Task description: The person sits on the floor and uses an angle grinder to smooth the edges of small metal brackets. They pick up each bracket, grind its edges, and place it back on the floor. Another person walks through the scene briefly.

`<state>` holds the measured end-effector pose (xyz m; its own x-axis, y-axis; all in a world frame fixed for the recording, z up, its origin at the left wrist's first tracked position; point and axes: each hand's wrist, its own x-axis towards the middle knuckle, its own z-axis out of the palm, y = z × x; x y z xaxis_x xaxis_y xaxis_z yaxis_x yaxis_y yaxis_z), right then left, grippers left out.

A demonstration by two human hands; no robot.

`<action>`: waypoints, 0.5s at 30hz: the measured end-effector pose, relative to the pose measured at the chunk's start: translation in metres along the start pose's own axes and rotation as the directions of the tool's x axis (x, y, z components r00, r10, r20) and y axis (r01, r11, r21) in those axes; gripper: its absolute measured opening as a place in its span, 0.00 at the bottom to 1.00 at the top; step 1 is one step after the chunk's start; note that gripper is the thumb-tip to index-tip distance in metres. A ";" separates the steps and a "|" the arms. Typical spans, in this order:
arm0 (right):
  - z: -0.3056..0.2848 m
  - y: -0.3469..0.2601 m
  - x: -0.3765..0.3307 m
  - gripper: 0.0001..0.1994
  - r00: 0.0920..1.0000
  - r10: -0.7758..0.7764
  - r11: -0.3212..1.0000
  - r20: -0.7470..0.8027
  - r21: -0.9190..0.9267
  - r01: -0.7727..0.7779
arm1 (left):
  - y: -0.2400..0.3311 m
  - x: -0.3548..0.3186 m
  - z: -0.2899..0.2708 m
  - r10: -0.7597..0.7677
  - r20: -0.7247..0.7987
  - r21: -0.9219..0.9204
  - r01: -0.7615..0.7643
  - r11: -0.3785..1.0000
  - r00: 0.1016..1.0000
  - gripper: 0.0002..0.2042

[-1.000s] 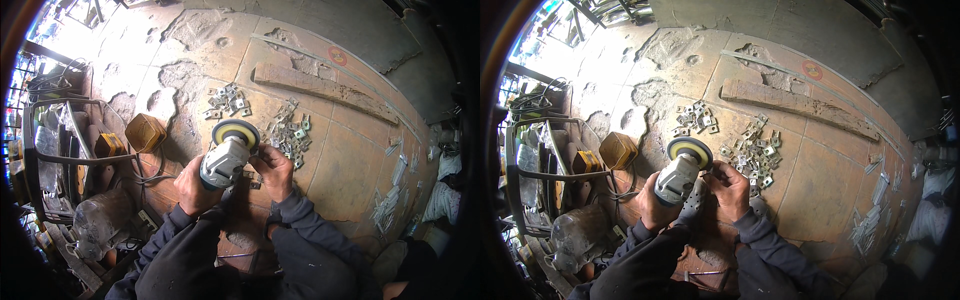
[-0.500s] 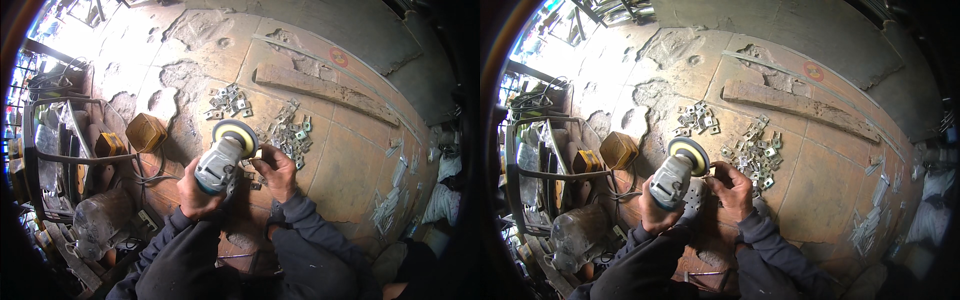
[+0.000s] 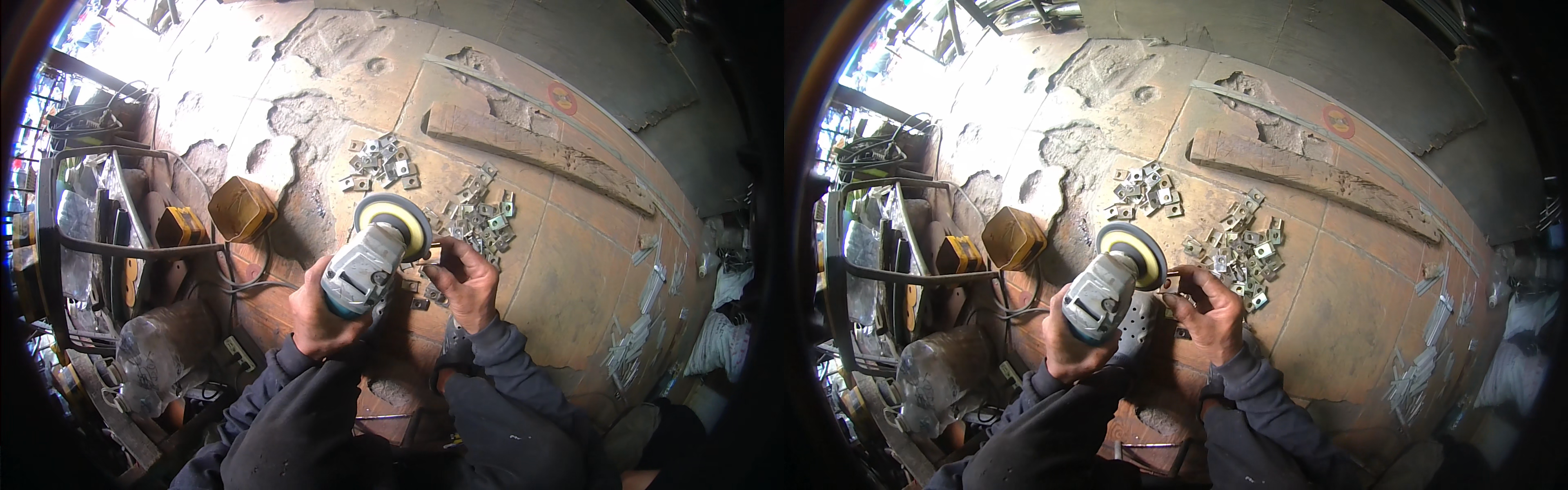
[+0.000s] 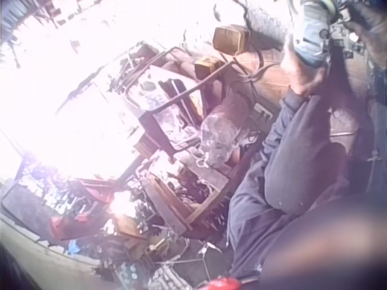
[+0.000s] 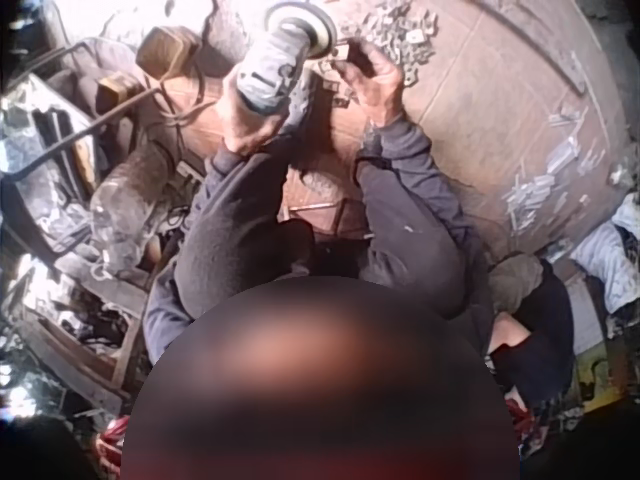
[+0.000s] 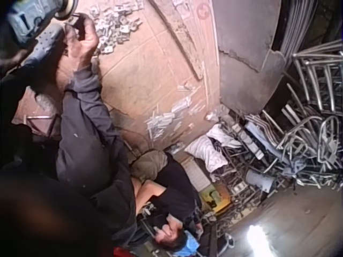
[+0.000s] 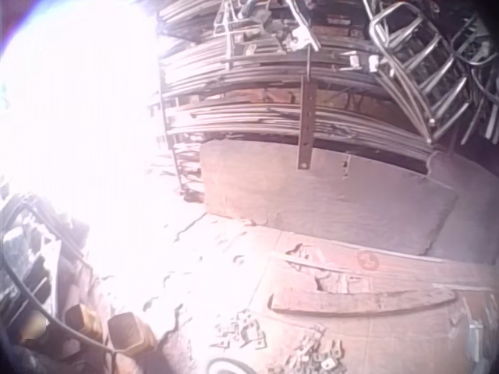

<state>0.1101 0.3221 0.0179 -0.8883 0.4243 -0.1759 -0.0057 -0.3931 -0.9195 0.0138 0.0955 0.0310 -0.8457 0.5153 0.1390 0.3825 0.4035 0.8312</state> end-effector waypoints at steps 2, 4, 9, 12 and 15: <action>0.000 0.002 0.001 0.20 0.999 -0.027 0.999 0.022 -0.037 0.028 | 0.001 0.001 0.000 0.016 0.024 -0.018 -0.015 1.000 1.000 0.41; 0.000 0.003 0.002 0.20 0.997 -0.067 0.991 0.043 -0.110 0.071 | 0.002 0.002 0.001 0.036 0.034 0.020 -0.037 0.999 0.999 0.41; -0.004 0.003 -0.001 0.21 0.999 0.035 0.999 0.028 -0.040 -0.033 | 0.002 0.004 0.003 0.071 0.023 0.155 -0.074 0.985 0.997 0.42; -0.003 0.005 0.001 0.21 0.999 0.028 0.996 0.046 -0.083 -0.025 | 0.001 0.003 0.004 0.050 0.003 0.124 -0.050 0.991 0.999 0.42; 0.002 0.008 0.002 0.18 1.000 -0.009 0.988 -0.016 -0.151 0.007 | 0.001 0.002 0.003 0.057 0.006 0.078 -0.057 0.995 0.998 0.42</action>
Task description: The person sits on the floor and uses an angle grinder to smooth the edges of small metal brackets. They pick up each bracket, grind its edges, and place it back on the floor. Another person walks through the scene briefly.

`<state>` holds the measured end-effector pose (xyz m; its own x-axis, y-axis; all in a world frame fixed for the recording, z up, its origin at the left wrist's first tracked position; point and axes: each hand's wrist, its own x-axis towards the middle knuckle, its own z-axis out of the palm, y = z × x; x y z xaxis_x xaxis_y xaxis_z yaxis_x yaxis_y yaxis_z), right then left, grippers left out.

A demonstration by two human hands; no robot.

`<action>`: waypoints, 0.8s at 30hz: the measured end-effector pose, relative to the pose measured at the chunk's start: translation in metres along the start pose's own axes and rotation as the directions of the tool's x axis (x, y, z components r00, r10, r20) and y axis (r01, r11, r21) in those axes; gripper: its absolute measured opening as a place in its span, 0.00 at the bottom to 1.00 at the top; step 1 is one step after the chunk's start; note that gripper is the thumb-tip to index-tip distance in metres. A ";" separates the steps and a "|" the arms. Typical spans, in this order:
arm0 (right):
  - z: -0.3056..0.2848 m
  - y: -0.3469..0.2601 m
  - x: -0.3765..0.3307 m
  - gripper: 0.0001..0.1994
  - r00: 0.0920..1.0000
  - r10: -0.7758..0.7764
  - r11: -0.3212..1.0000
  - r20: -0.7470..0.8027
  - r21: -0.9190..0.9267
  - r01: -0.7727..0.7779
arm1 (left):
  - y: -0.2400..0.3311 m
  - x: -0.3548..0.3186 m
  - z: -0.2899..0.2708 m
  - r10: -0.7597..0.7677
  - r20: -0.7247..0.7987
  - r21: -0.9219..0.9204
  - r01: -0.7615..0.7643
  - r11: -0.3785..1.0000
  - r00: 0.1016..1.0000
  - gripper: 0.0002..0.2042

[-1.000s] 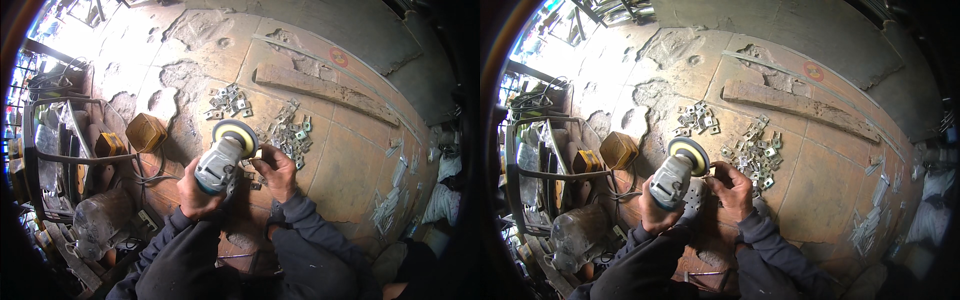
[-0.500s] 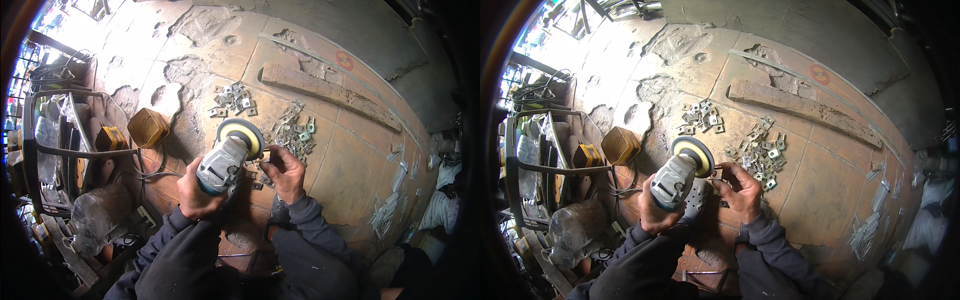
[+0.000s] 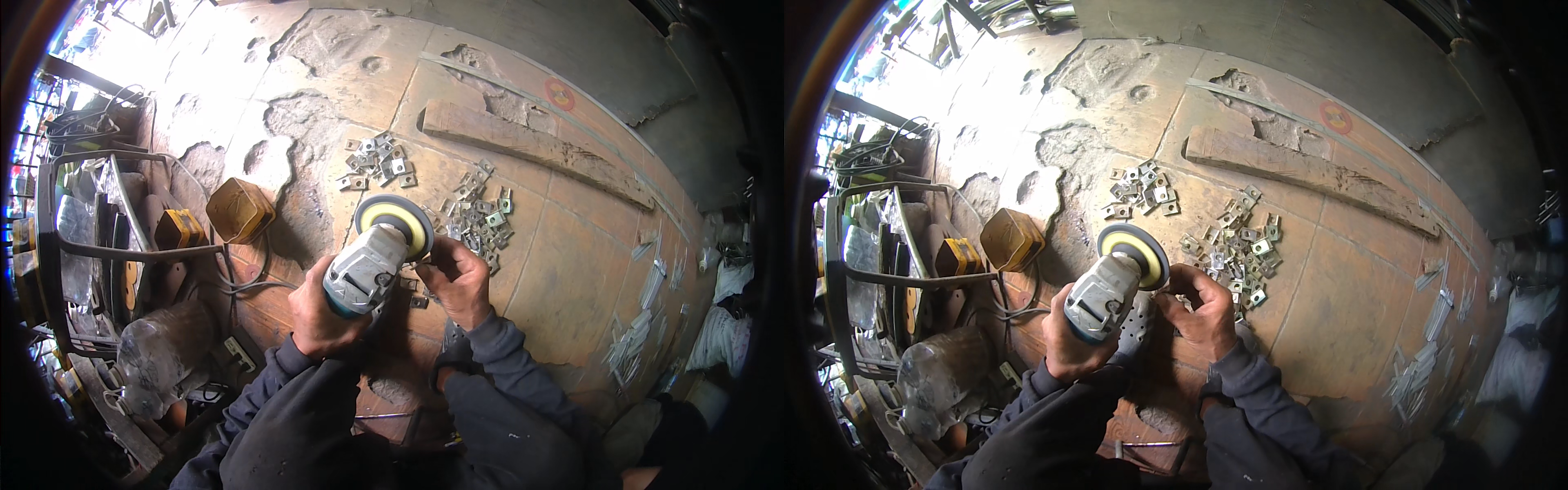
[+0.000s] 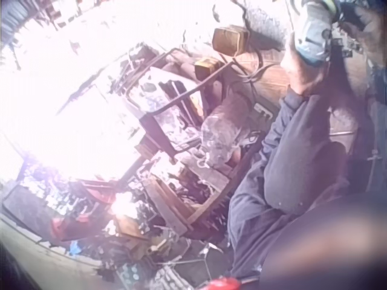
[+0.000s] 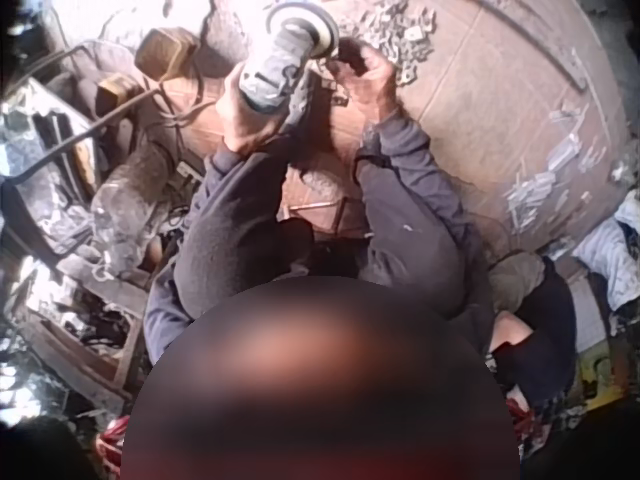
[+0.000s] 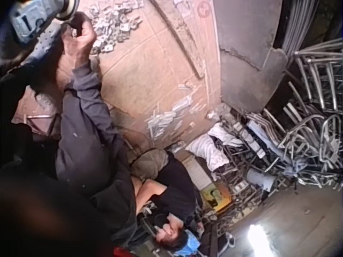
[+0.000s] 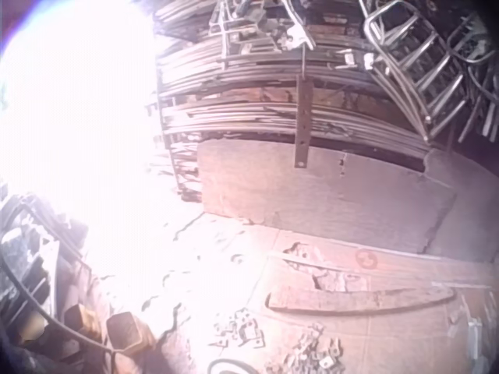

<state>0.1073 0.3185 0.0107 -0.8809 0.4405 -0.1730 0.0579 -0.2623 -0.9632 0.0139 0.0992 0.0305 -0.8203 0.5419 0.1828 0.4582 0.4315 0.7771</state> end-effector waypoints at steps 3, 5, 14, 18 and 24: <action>0.001 0.000 0.001 0.17 1.000 -0.010 0.999 -0.029 -0.049 0.008 | 0.002 0.001 -0.001 -0.009 0.027 -0.039 0.010 0.999 1.000 0.40; 0.000 -0.001 0.002 0.17 1.000 0.004 0.998 -0.022 -0.070 -0.005 | 0.005 0.001 -0.003 -0.007 0.070 -0.057 0.011 0.998 0.998 0.39; -0.005 -0.008 0.002 0.19 0.989 0.105 0.989 0.101 -0.113 -0.094 | 0.006 0.000 -0.003 -0.071 0.110 -0.104 0.083 0.991 0.991 0.40; -0.006 -0.009 0.002 0.19 0.989 0.123 0.991 0.083 -0.060 -0.118 | 0.003 0.000 -0.003 -0.044 0.108 -0.061 0.050 0.997 0.993 0.40; -0.003 -0.005 0.002 0.18 0.993 0.102 0.994 0.067 -0.046 -0.099 | 0.004 0.001 -0.002 -0.007 0.064 0.039 0.004 0.999 0.998 0.40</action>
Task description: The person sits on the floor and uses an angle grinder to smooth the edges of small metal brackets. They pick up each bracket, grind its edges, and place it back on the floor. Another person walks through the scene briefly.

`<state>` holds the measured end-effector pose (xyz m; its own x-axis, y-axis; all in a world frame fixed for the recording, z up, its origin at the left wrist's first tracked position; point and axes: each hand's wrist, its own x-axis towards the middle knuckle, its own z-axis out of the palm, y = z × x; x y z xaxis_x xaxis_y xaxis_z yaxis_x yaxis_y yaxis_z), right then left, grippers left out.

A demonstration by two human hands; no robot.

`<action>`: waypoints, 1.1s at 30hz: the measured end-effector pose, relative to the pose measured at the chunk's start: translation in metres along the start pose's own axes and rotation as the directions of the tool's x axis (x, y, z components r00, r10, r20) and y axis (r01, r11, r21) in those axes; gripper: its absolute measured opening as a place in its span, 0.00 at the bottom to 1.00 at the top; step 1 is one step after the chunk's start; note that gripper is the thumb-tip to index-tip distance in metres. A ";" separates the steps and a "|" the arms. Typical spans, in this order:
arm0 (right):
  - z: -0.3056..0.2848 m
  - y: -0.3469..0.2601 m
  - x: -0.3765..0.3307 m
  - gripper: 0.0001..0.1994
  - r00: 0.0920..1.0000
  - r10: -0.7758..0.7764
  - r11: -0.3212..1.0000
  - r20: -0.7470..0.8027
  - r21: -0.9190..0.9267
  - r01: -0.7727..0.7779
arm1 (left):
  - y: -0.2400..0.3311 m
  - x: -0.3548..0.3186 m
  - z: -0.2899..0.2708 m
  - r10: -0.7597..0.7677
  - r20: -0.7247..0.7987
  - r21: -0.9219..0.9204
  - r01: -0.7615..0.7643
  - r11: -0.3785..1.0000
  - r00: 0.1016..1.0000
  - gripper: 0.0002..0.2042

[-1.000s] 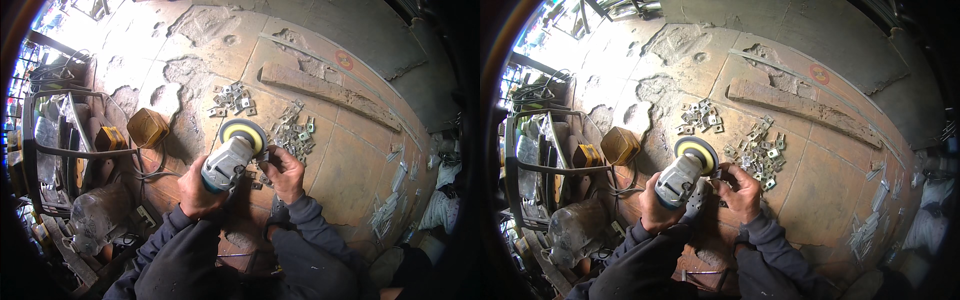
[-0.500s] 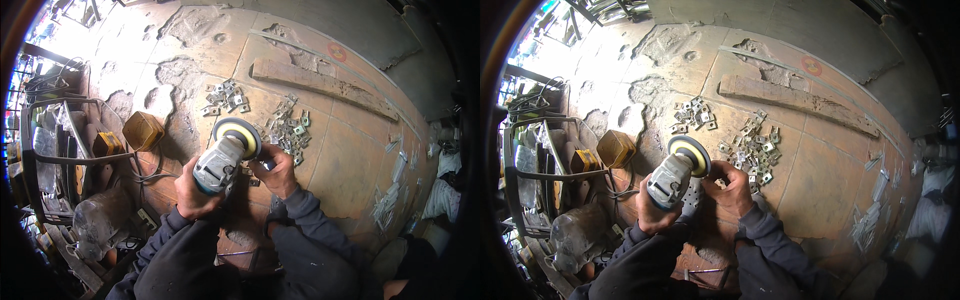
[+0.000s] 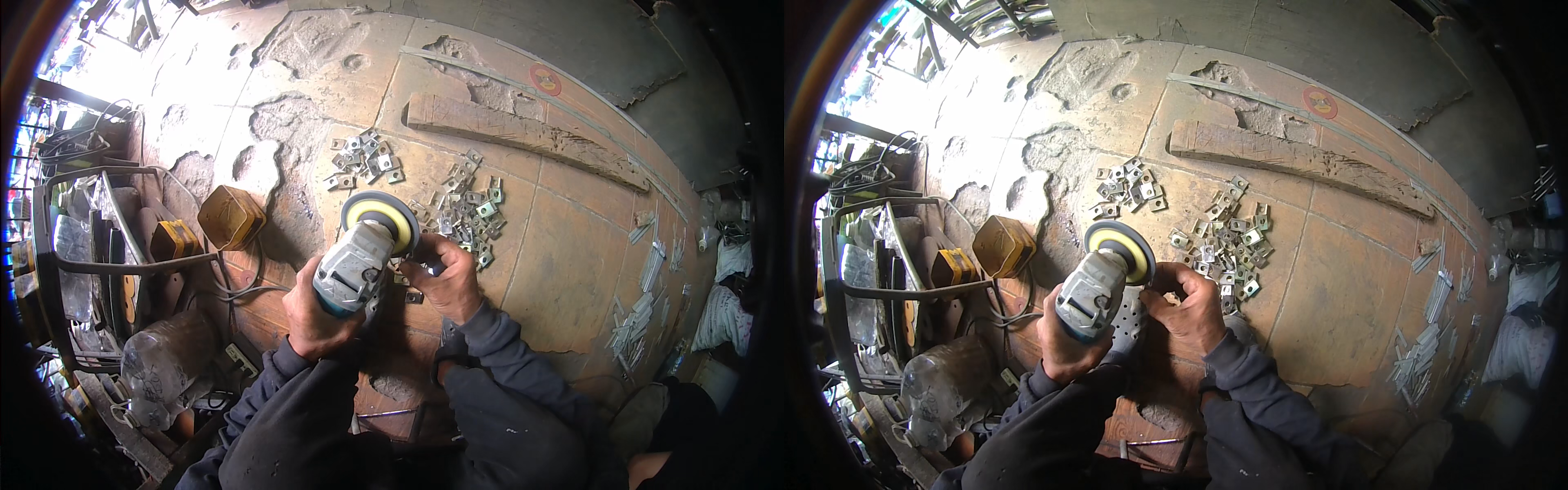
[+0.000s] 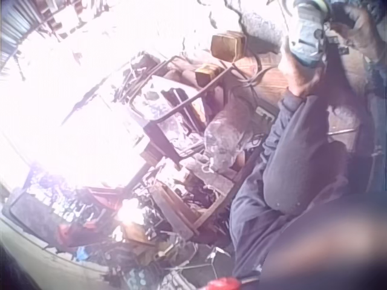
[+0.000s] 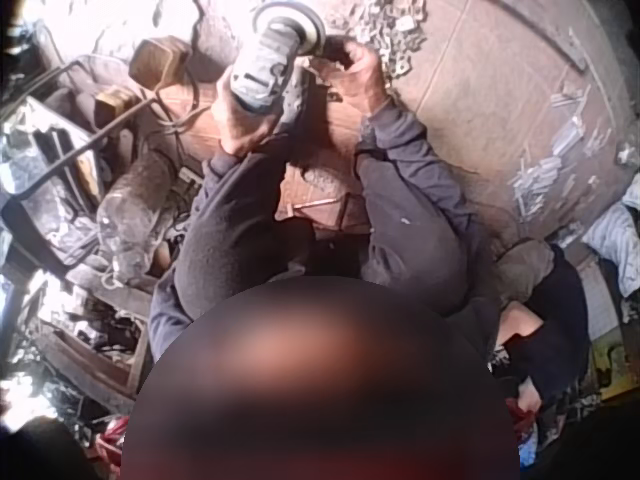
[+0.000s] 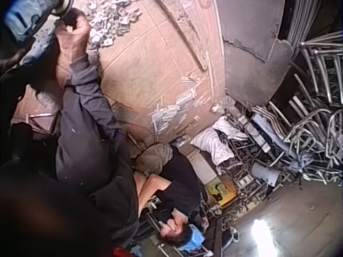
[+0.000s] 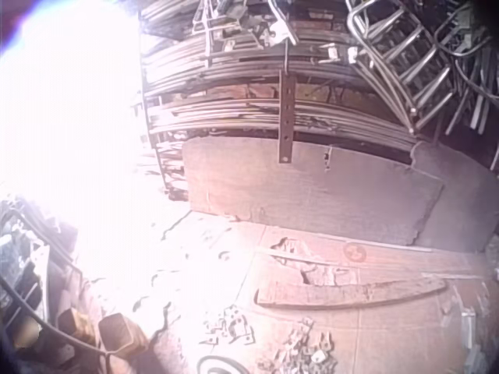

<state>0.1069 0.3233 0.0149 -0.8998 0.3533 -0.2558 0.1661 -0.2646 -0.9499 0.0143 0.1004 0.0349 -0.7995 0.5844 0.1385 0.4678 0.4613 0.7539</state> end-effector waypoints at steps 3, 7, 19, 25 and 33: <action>0.004 0.001 0.000 0.16 0.997 -0.023 0.999 -0.070 -0.033 0.020 | 0.003 0.001 0.003 0.023 -0.057 0.089 -0.018 0.996 0.998 0.40; 0.016 0.001 0.000 0.11 0.983 -0.042 0.995 -0.180 -0.095 0.025 | 0.005 0.006 0.006 0.094 -0.122 0.156 -0.074 0.985 0.988 0.39; 0.024 0.001 0.000 0.09 0.966 0.003 0.998 -0.259 -0.062 -0.019 | 0.003 0.007 0.007 0.127 -0.121 0.259 -0.092 0.961 0.984 0.39; 0.022 0.009 0.002 0.11 0.961 0.011 0.993 -0.277 -0.107 -0.042 | 0.001 0.003 0.009 0.028 -0.151 0.189 0.001 0.982 0.988 0.40; 0.025 0.011 0.002 0.09 0.966 -0.029 0.979 -0.257 -0.202 -0.024 | 0.001 0.002 0.010 0.031 -0.104 0.202 -0.009 0.979 0.994 0.40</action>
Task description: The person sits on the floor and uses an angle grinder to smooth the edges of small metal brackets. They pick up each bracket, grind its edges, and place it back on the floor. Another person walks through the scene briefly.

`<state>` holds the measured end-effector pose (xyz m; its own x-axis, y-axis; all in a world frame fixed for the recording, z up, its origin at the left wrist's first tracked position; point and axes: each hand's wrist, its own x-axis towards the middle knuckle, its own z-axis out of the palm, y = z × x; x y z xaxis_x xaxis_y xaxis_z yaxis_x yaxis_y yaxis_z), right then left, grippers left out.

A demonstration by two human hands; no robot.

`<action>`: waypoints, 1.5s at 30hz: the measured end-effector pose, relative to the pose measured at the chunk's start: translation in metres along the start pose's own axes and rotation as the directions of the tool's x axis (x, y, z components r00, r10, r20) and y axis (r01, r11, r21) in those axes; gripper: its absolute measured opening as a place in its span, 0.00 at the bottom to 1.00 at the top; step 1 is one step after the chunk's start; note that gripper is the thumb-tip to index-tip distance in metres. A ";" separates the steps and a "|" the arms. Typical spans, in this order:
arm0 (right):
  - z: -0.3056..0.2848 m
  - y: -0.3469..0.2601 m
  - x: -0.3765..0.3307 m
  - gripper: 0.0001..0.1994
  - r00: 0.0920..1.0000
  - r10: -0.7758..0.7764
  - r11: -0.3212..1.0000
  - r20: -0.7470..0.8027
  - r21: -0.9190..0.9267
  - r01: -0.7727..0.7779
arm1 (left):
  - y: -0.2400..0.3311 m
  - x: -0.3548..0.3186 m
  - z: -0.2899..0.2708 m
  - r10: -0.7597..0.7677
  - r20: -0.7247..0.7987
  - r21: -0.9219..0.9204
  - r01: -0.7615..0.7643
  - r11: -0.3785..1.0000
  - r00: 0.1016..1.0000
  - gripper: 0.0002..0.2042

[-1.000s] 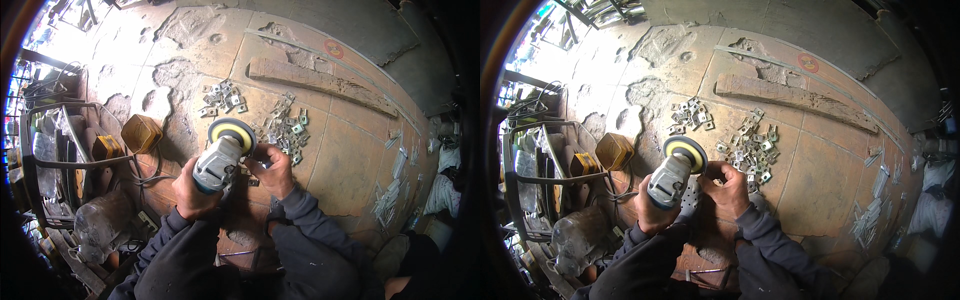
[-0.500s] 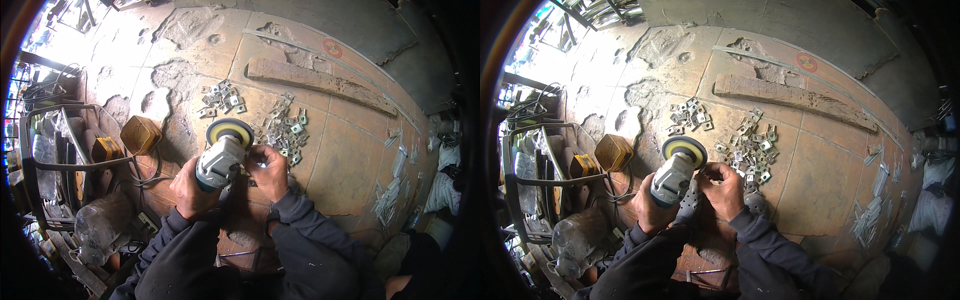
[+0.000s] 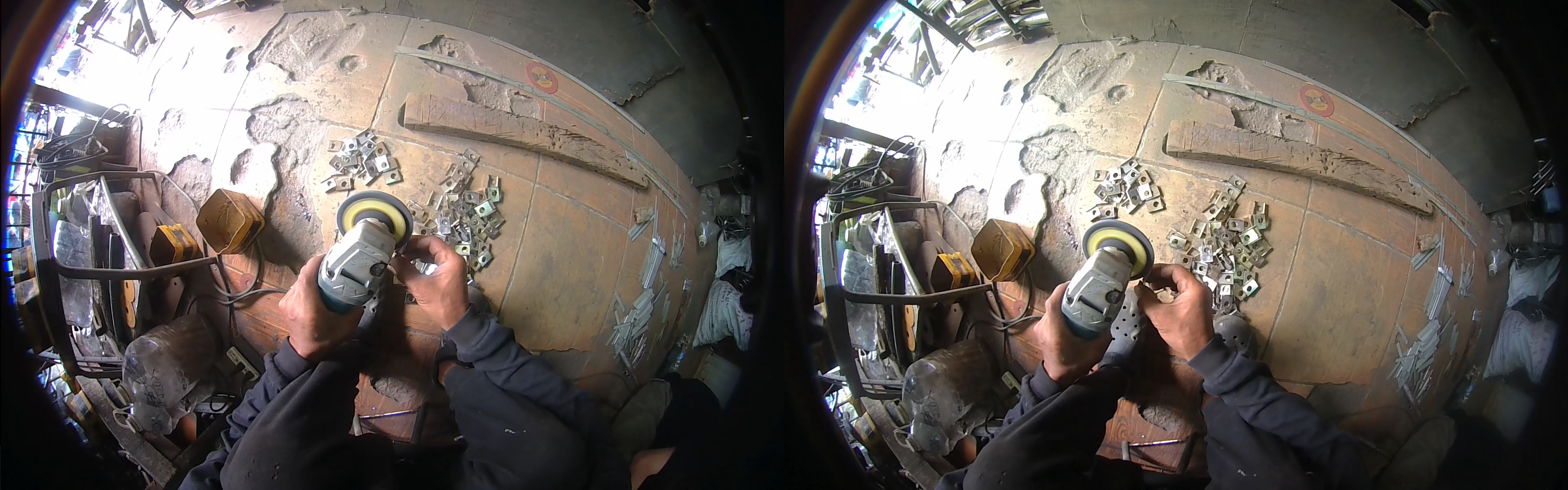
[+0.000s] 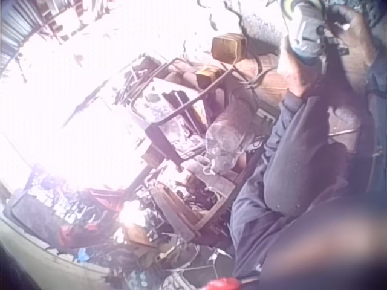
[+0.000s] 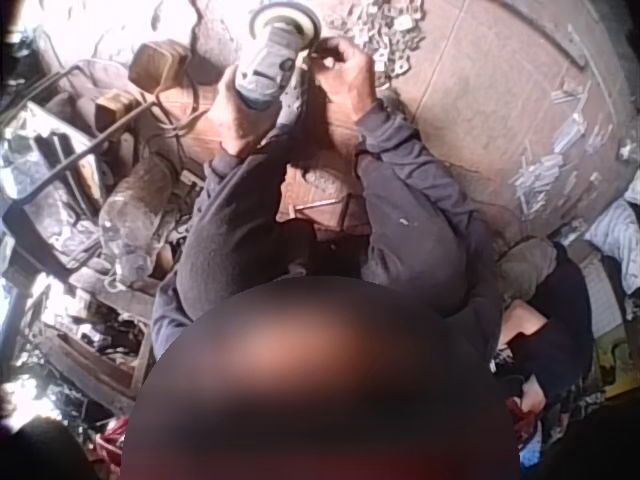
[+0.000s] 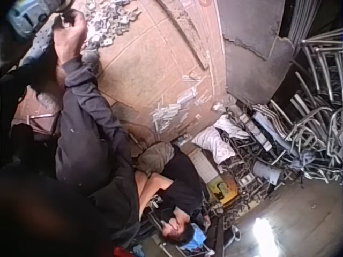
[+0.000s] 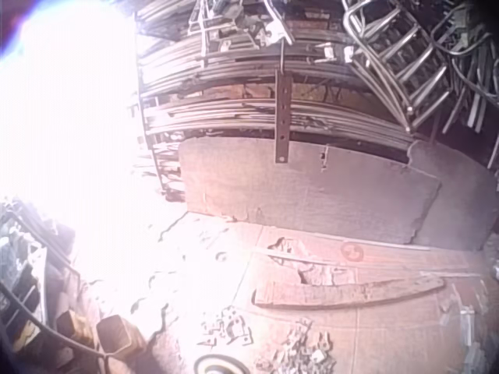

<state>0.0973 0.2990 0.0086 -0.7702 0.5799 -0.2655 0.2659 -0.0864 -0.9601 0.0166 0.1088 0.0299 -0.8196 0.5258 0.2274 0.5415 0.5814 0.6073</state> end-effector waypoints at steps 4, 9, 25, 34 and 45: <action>0.000 0.000 0.001 0.09 1.000 -0.018 1.000 -0.001 -0.005 0.018 | 0.000 0.000 0.001 -0.004 -0.001 0.008 0.004 1.000 1.000 0.40; -0.001 0.001 0.001 0.09 1.000 0.007 1.000 0.002 -0.023 -0.007 | 0.001 0.002 0.000 0.010 0.000 0.002 -0.010 1.000 1.000 0.39; -0.023 -0.009 0.001 0.16 0.989 0.001 0.860 0.147 0.505 -0.076 | -0.003 -0.004 -0.004 -0.119 0.026 -0.150 0.122 0.981 0.993 0.40; -0.024 -0.003 0.004 0.19 0.987 -0.009 0.888 0.160 0.455 -0.066 | -0.003 -0.004 -0.008 -0.132 0.092 -0.252 0.152 0.956 0.987 0.41; -0.028 -0.005 0.004 0.22 0.976 -0.084 0.906 0.203 0.422 -0.010 | 0.002 0.000 -0.009 -0.177 0.113 -0.341 0.205 0.917 0.978 0.40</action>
<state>0.1087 0.3241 0.0144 -0.8913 0.4087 -0.1963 0.0039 -0.4261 -0.9047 0.0162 0.1041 0.0384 -0.8758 0.4818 0.0287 0.2645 0.4293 0.8636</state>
